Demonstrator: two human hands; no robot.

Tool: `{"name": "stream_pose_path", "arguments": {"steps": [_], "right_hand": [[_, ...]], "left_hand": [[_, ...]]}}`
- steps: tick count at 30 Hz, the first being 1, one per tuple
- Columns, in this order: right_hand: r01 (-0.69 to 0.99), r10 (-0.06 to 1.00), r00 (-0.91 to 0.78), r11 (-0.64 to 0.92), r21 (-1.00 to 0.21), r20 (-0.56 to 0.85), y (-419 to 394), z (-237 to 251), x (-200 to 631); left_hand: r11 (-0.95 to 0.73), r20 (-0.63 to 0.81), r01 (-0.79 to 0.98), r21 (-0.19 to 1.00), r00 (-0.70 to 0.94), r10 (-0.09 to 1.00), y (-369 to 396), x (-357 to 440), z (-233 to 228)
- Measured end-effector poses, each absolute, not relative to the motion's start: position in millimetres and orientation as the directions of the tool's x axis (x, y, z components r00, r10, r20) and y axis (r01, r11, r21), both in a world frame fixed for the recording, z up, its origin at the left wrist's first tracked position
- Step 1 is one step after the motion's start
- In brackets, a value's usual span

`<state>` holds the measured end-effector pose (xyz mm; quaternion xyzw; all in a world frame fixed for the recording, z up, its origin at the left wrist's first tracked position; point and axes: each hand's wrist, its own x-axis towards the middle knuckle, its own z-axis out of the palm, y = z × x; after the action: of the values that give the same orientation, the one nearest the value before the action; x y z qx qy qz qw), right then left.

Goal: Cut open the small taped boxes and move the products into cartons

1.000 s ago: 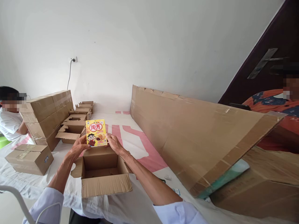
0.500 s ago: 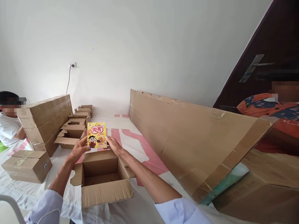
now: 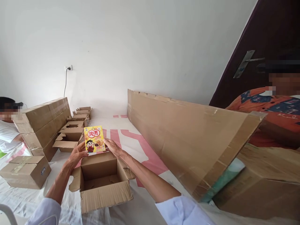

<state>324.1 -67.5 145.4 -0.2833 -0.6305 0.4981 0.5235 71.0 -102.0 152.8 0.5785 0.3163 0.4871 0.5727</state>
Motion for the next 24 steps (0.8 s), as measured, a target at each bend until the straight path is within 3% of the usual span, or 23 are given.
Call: {"name": "stream_pose_path", "arguments": {"steps": [5,12,15,18,21,24], "right_hand": [[-0.193,0.826,-0.363,0.386,-0.902,0.432,-70,155,321],[-0.064,0.652,-0.374,0.692,-0.719,0.660,-82,203,310],[0.009,0.569,-0.385,0.789,-0.614,0.726,-80,223,306],[0.232,0.551,-0.478,0.831,-0.506,0.685,-76,231,299],[0.474,0.594,-0.582,0.803,-0.362,0.556,-77,229,284],[0.596,0.642,-0.649,0.763,-0.252,0.408,-82,223,262]], "left_hand": [[-0.246,0.272,-0.119,0.962,0.317,0.909,-108,65,179],[-0.559,0.546,0.153,0.815,0.123,0.829,-125,39,265],[-0.655,0.673,0.386,0.649,0.111,0.732,-136,28,291],[-0.571,0.712,0.727,0.382,0.162,0.683,-145,24,301],[-0.368,0.630,0.924,0.107,0.223,0.744,-148,27,290],[-0.282,0.481,0.959,-0.024,0.258,0.838,-144,29,267]]}}
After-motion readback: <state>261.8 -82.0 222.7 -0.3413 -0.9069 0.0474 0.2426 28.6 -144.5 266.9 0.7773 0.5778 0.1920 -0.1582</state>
